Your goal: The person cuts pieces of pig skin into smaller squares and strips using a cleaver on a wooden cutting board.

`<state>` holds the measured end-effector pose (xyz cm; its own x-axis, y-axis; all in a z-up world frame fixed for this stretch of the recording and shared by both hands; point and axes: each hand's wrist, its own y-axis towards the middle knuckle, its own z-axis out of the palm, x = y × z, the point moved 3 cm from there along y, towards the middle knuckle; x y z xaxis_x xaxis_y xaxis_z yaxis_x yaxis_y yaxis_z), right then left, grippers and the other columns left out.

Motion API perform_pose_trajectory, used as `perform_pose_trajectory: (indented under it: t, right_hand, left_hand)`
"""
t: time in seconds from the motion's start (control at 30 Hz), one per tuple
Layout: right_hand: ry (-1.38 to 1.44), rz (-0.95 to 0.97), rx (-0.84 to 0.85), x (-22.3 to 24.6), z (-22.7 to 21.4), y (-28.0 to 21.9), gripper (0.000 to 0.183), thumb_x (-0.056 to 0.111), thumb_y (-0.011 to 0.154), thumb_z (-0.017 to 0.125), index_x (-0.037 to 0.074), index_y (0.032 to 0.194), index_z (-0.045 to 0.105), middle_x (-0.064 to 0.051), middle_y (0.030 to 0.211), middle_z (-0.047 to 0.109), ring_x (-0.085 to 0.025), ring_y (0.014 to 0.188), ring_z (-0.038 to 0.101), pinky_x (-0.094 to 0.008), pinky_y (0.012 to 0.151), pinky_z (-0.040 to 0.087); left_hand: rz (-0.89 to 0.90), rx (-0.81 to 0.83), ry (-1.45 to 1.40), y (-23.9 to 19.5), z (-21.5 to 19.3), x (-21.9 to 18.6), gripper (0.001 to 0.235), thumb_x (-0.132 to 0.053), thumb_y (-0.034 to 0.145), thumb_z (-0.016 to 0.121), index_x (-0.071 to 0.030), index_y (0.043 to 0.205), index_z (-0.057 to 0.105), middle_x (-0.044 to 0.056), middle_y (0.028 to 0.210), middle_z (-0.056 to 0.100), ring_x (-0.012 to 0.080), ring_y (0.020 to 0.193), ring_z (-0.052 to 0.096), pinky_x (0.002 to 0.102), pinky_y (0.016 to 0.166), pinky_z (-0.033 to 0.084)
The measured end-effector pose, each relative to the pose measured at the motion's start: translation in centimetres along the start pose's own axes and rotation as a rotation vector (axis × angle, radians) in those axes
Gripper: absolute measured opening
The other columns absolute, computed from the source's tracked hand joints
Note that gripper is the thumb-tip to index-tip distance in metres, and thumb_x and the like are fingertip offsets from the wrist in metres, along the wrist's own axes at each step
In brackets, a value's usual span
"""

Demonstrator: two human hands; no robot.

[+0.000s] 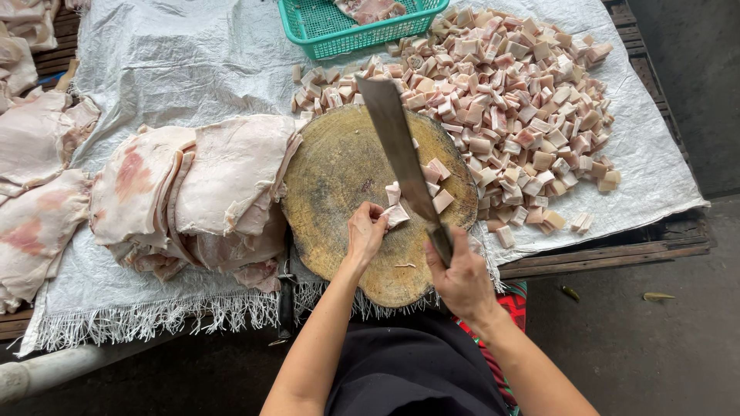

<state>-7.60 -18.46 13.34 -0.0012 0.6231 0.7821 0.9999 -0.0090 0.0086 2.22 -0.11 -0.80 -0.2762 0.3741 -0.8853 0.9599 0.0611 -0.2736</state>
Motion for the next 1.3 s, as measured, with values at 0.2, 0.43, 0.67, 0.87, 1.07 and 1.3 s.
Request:
perform_pose_trajectory:
  t: [0.2, 0.43, 0.67, 0.87, 1.07, 1.3]
  right_hand:
    - [-0.403, 0.108, 0.197, -6.1, 5.5, 0.5, 0.039, 0.037, 0.101, 0.059, 0.003, 0.114, 0.047, -0.028, 0.075, 0.071, -0.048, 0.070, 0.070, -0.056, 0.066, 0.057]
    - [0.505, 0.536, 0.387, -9.0, 2.1, 2.0, 0.031, 0.034, 0.101, 0.057, 0.006, 0.114, 0.054, -0.008, 0.063, 0.056, -0.020, 0.045, 0.056, -0.042, 0.040, 0.050]
    - [0.841, 0.618, 0.139, -10.2, -1.3, 2.7, 0.028, 0.034, 0.098, 0.059, 0.009, 0.106, 0.049, -0.004, 0.061, 0.054, -0.013, 0.039, 0.052, -0.032, 0.033, 0.047]
    - [0.223, 0.551, -0.043, -10.0, -2.3, 1.3, 0.028, 0.030, 0.099, 0.057, 0.005, 0.110, 0.051, -0.007, 0.058, 0.062, -0.016, 0.043, 0.063, -0.034, 0.038, 0.051]
    - [0.318, 0.615, -0.072, -10.2, -1.2, 0.9, 0.026, 0.027, 0.097, 0.061, 0.003, 0.105, 0.054, -0.008, 0.056, 0.063, -0.017, 0.042, 0.063, -0.035, 0.038, 0.051]
    - [0.519, 0.657, -0.135, -11.6, -3.0, 6.0, 0.027, 0.027, 0.098, 0.061, 0.001, 0.101, 0.052, -0.008, 0.060, 0.059, -0.016, 0.043, 0.059, -0.035, 0.037, 0.050]
  left_hand:
    - [0.088, -0.043, 0.090, 0.6, -0.2, 0.6, 0.016, -0.005, 0.089, 0.066, 0.003, 0.103, 0.066, 0.019, 0.101, 0.073, 0.0287, 0.092, 0.072, 0.043, 0.089, 0.056]
    - [0.023, 0.000, 0.059, 0.5, 0.2, 0.5, 0.025, -0.011, 0.089, 0.064, 0.002, 0.111, 0.064, 0.015, 0.101, 0.071, 0.0251, 0.091, 0.071, 0.042, 0.086, 0.060]
    - [-0.022, 0.103, 0.221, 0.2, 1.0, -2.3, 0.062, -0.015, 0.095, 0.066, -0.003, 0.151, 0.042, 0.020, 0.132, 0.056, 0.0266, 0.107, 0.066, 0.041, 0.099, 0.054]
    - [0.208, 0.100, 0.436, 1.8, 5.6, -5.7, 0.135, -0.022, 0.064, 0.094, -0.003, 0.156, -0.002, 0.026, 0.152, 0.021, 0.0481, 0.135, 0.034, 0.052, 0.109, 0.040]
    - [0.256, 0.055, 0.341, 7.8, 11.4, -6.0, 0.122, -0.015, 0.071, 0.090, -0.003, 0.160, 0.007, 0.031, 0.152, 0.019, 0.0531, 0.135, 0.032, 0.054, 0.112, 0.039]
    - [0.348, 0.104, 0.189, 17.1, 16.3, -11.7, 0.109, 0.007, 0.072, 0.073, -0.012, 0.161, 0.015, 0.028, 0.150, 0.020, 0.0442, 0.133, 0.041, 0.049, 0.112, 0.044]
